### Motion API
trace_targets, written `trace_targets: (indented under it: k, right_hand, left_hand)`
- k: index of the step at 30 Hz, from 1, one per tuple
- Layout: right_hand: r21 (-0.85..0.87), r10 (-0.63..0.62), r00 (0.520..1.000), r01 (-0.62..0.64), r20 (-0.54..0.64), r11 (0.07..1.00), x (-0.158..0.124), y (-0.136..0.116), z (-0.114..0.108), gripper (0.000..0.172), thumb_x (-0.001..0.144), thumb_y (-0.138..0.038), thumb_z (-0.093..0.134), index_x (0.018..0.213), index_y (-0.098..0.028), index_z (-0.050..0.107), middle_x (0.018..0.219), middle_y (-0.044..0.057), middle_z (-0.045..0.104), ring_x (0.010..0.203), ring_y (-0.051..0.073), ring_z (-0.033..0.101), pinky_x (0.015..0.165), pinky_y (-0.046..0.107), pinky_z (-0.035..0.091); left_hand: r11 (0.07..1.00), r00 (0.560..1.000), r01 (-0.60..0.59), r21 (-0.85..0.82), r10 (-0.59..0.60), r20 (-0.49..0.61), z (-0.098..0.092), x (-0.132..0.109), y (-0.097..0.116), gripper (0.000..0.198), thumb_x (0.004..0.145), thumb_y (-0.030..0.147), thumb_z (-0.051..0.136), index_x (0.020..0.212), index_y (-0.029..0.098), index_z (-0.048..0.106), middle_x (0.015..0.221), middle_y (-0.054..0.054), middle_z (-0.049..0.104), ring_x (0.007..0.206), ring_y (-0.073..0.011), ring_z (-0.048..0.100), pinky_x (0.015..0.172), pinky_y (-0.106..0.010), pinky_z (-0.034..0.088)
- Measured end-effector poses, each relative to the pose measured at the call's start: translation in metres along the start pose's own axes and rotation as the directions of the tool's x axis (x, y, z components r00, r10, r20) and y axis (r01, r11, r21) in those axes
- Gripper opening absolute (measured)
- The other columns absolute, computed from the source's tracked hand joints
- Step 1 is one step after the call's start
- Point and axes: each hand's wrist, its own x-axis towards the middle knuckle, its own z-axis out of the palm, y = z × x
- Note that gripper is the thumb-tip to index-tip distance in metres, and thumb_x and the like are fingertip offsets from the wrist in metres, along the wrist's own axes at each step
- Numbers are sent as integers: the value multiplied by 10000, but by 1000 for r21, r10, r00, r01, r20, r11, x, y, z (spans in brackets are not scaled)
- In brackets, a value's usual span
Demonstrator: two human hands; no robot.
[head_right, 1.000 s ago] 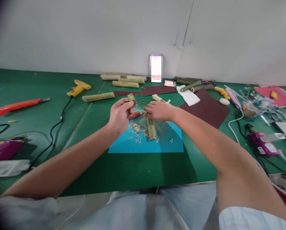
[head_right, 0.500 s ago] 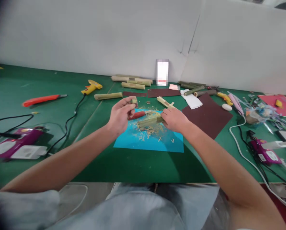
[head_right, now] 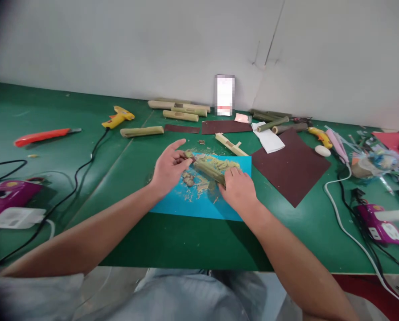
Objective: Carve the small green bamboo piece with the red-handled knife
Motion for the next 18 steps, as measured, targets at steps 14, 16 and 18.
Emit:
trace_targets:
  k: [14,16,18]
  right_hand:
    - [197,-117,981,146,-152,970,-7,3,12,258,940,-329,636,1119,-149,683,1010,131,697,959,302,663,810,438,533]
    - [220,-111,981,145,-159,965,-8,4,14,259,949,-339,632,1123,-153,679,1010,128,705,957,302,668,819,445,540]
    - [233,-111,980,148,-167,961,-8,5,15,261,952,-348,635,1124,-155,676,1004,125,710,950,303,672,819,446,543]
  left_hand:
    - [997,999,-20,68,17,51,-12,-11,-7,216,811,159,705,917,199,520,949,-50,709,944,-182,742,648,-232,539]
    - [976,990,-122,179,107,91,-15,-13,-6,165,845,145,673,898,196,525,956,-58,715,983,-185,740,672,-234,539]
    - [933,973,-217,289,181,145,-18,-14,-5,128,877,136,648,897,193,535,967,-60,728,904,-156,734,657,-229,533]
